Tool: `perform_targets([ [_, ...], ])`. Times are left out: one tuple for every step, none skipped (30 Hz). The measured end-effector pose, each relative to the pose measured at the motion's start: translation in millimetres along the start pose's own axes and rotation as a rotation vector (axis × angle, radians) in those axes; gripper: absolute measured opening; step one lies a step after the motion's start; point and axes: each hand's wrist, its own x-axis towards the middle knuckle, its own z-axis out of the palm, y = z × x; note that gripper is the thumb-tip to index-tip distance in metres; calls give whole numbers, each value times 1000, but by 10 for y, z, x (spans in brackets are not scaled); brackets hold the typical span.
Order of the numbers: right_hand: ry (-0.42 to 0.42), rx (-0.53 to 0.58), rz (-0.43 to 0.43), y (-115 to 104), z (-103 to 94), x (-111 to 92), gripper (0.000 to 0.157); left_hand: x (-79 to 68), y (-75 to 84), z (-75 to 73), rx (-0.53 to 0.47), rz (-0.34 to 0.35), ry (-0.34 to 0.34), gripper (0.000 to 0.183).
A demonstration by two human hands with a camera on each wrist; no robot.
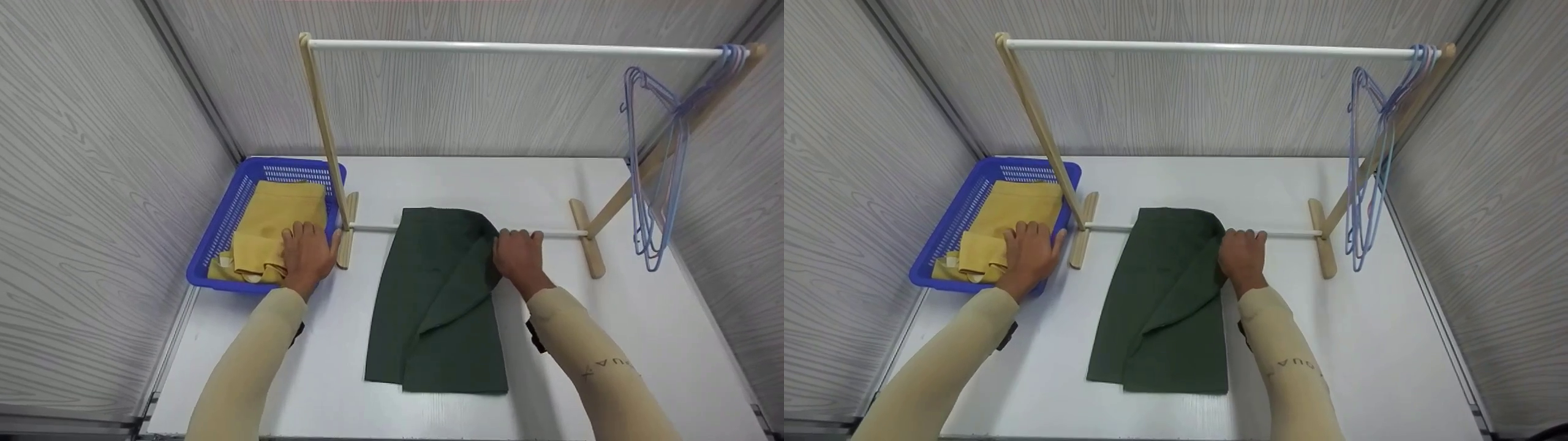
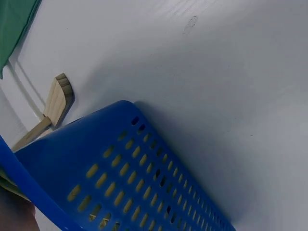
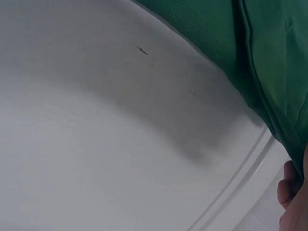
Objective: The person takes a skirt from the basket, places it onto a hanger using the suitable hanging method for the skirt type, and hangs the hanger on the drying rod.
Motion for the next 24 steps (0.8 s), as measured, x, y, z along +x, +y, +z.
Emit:
perform_targets([
  [42, -19, -44, -5, -9, 9, 31, 2, 24, -4, 21, 18, 17, 64],
  [92, -37, -93, -7, -17, 18, 31, 4, 53, -10, 38, 38, 34, 62],
  [146, -61, -145, -8, -25, 28, 31, 7, 88, -15, 47, 61, 48, 60],
  [204, -79, -197, -5, -34, 42, 31, 10, 128, -21, 50, 87, 63, 58],
  [260, -96, -247, -2, -46, 57, 31, 17, 174, -26, 51, 117, 79, 57],
  [310, -108, -294, 3, -63, 73, 32, 24, 224, -34, 49, 149, 89, 56],
  [351, -122, -336, 9, -83, 89, 32, 33, 277, -42, 42, 181, 98, 54],
  [379, -133, -372, 14, -109, 106, 33, 41, 333, -54, 38, 215, 101, 53],
  [392, -142, -406, 16, -142, 123, 33, 50, 387, -66, 42, 251, 102, 51],
  [394, -149, -434, 20, -182, 141, 33, 64, 444, -82, 48, 295, 103, 50],
  [385, -161, -458, 22, -225, 158, 32, 76, 497, -99, 61, 342, 99, 49],
  [378, -167, -482, 23, -271, 172, 32, 84, 548, -118, 72, 391, 90, 47],
  [388, -174, -508, 28, -311, 189, 32, 88, 599, -132, 86, 435, 84, 46],
  [399, -180, -532, 33, -350, 203, 33, 90, 648, -143, 93, 478, 77, 46],
  [406, -186, -552, 37, -387, 217, 34, 91, 695, -149, 104, 517, 75, 45],
  [413, -191, -568, 44, -419, 230, 35, 88, 739, -152, 106, 549, 72, 45],
  [425, -194, -582, 50, -449, 240, 37, 83, 783, -152, 109, 570, 69, 46],
  [441, -194, -597, 56, -477, 249, 38, 77, 826, -150, 105, 585, 69, 47],
  [452, -199, -610, 62, -504, 260, 40, 72, 869, -146, 102, 593, 69, 48],
  [446, -205, -619, 63, -537, 270, 41, 70, 909, -145, 92, 603, 69, 49],
  [439, -212, -631, 64, -572, 282, 41, 70, 951, -146, 93, 611, 72, 50],
  [438, -218, -646, 64, -609, 295, 42, 74, 993, -151, 90, 618, 75, 50],
  [439, -223, -666, 63, -651, 309, 42, 82, 1039, -158, 90, 624, 78, 51],
  [440, -233, -689, 65, -693, 327, 42, 94, 1087, -167, 88, 631, 82, 51],
])
